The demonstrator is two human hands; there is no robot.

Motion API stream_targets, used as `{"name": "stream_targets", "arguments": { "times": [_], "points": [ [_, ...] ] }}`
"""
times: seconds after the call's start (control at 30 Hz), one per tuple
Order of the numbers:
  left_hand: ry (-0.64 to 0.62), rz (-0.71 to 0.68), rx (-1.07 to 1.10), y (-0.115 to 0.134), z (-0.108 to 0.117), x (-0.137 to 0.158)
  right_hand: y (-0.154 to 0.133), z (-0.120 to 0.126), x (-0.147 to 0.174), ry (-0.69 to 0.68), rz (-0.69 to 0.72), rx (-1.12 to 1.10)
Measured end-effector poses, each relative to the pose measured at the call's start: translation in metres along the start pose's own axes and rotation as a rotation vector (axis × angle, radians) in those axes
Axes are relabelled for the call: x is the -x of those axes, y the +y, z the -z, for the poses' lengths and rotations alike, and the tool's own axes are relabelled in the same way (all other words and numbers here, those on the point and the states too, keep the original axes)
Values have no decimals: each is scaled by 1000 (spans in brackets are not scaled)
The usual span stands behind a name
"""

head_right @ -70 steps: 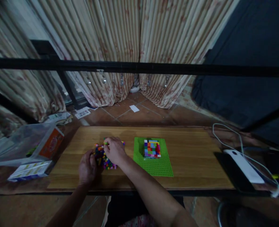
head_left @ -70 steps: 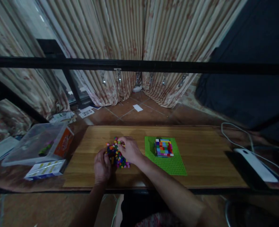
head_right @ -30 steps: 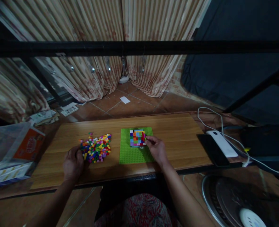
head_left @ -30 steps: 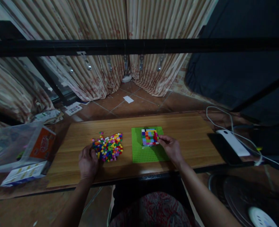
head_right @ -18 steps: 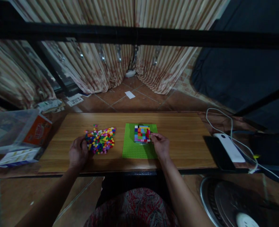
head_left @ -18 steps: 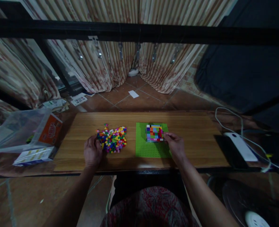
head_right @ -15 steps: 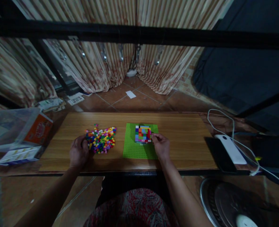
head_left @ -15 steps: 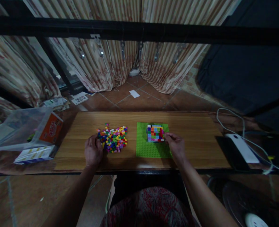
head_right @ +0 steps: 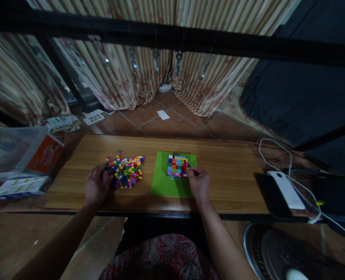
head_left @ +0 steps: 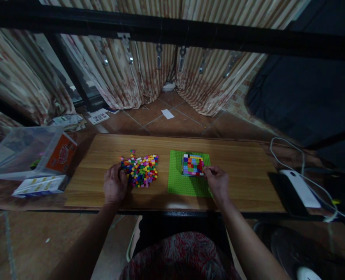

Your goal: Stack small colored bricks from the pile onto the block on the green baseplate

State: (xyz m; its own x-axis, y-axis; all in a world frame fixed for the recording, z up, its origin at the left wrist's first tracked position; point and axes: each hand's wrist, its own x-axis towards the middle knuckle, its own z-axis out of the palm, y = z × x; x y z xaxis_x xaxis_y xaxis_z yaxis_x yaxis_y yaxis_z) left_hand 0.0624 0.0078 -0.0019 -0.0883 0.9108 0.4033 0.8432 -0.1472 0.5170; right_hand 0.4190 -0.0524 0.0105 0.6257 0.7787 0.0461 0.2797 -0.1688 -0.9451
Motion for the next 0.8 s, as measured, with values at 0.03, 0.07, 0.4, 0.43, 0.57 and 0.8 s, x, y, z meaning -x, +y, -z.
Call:
{"name": "stream_targets", "arguments": {
  "times": [0.03,0.07,0.4,0.43,0.57,0.8],
  "points": [
    [-5,-2,4,1,0,0,1,-1,0,1,4,1],
    [-8,-2,8,1,1,0,1,-1,0,1,8,-2],
    [-6,1,15,1,1,-1,-10,7,15,105,74,-54],
    [-4,-5,18,1,1,-1,-16,9,19,144,97,-52],
    [-6,-5,27,1,0,0,-41,5,44,117,199,-42],
    [-1,13,32,0,-2,1,-56,-40,122,-541,276,41]
  ]
}}
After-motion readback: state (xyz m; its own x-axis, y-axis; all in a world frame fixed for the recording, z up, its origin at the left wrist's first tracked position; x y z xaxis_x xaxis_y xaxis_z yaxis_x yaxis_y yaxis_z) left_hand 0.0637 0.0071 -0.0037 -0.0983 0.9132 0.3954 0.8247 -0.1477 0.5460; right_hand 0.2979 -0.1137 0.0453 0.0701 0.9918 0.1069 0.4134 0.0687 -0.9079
